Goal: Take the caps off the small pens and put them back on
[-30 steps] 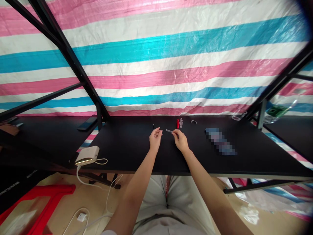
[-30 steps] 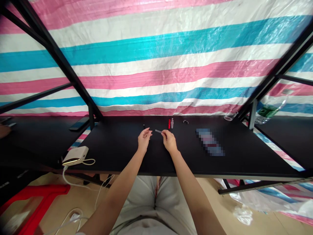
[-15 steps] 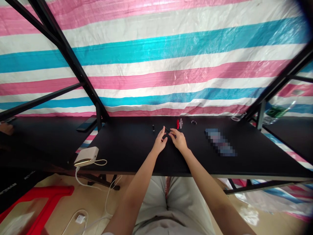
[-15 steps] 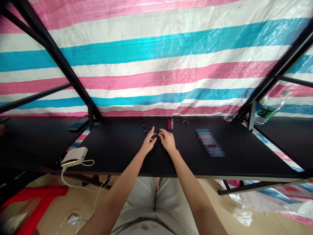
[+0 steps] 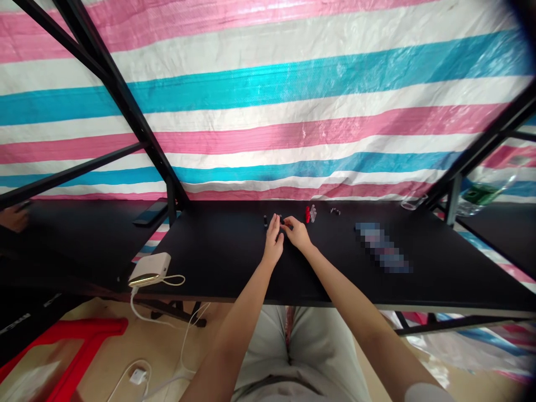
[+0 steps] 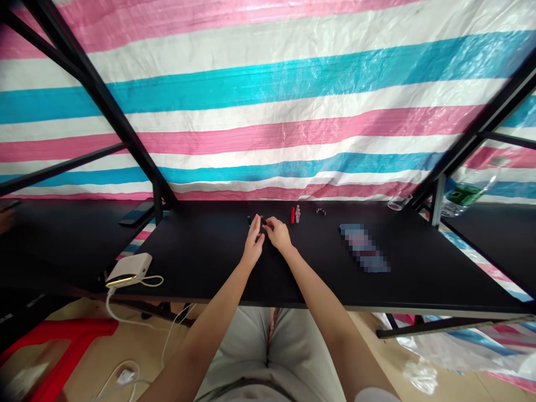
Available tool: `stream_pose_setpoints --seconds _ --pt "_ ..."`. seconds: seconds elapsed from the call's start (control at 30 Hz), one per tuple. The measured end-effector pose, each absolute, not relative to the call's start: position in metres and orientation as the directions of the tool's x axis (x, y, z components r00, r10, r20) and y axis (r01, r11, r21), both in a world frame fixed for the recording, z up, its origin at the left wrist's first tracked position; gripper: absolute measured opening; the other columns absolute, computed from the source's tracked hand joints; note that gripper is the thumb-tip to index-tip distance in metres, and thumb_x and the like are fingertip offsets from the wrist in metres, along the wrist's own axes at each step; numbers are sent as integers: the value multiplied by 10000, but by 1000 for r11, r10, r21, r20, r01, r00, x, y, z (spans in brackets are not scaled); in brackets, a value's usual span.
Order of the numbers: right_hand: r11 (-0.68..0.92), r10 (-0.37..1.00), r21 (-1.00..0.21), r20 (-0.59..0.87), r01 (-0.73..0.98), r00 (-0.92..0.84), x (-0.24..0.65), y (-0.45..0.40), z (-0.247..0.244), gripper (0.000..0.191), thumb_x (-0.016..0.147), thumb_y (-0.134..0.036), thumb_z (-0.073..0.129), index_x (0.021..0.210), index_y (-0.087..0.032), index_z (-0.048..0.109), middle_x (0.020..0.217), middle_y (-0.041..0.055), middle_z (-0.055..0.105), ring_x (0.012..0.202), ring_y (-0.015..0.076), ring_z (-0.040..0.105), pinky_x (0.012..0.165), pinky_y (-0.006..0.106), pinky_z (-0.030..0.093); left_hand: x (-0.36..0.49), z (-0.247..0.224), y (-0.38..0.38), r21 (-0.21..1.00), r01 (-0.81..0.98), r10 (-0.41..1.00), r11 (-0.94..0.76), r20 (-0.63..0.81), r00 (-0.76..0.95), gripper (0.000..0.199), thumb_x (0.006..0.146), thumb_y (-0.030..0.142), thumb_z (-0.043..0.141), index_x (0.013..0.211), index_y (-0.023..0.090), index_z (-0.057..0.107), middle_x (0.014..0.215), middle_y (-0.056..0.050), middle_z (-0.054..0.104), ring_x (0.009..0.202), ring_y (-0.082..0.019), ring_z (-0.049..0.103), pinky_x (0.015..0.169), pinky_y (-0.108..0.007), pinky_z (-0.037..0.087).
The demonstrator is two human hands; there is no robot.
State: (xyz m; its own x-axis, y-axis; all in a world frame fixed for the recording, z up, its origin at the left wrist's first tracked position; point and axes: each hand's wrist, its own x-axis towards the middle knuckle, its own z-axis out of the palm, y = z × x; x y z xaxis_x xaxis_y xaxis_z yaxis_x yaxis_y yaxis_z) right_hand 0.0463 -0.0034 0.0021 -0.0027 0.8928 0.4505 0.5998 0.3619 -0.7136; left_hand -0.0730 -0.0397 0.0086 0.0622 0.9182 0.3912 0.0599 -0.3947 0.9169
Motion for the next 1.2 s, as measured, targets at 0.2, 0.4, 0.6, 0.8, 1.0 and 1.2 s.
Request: stream_pose_setpoints --seconds 0.2,0.4,0.6,0.8,1.0,1.2 --pt "218 936 -729 344 648 72 30 17 -9 117 725 -292 541 787 -198 571 718 4 605 687 144 537 663 268 404 -83 -1 -29 939 115 854 -325 344 -391 443 741 73 388 1146 231 475 1208 -74 462 994 -153 526 811 -284 439" --pt "105 973 -617 226 780 48 11 27 -11 89 720 -286 574 763 -209 581 761 7 625 786 169 536 700 294 355 -87 -12 -19 973 26 843 -230 213 -494 342 704 72 406 1007 191 513 1051 -67 540 895 -135 548 818 -290 433" --pt "93 979 -542 201 835 21 3 30 -10 114 742 -313 562 746 -200 580 825 33 619 852 183 526 711 300 338 -86 -14 -18 974 40 843 -222 213 -494 301 687 77 426 950 191 520 990 -54 556 835 -121 555 802 -286 428" --pt "68 982 -538 187 840 41 2 30 -8 117 748 -311 559 771 -197 573 844 42 613 849 184 528 711 304 338 -86 -15 -17 980 11 845 -199 178 -504 284 686 86 430 932 190 525 941 -45 563 820 -120 554 809 -292 425" --pt "130 978 -496 206 859 -30 6 24 -1 175 741 -335 567 840 -191 571 864 59 613 851 194 537 698 300 360 -86 -15 -18 980 10 844 -200 177 -507 273 683 79 421 911 187 525 932 -41 563 806 -115 552 808 -286 426" --pt "350 893 -552 440 757 -92 39 -3 4 172 801 -298 466 875 -202 588 822 31 629 737 146 555 688 267 398 -86 -11 -21 973 47 847 -226 220 -484 245 698 85 420 893 187 529 921 -41 562 796 -117 547 789 -281 426"
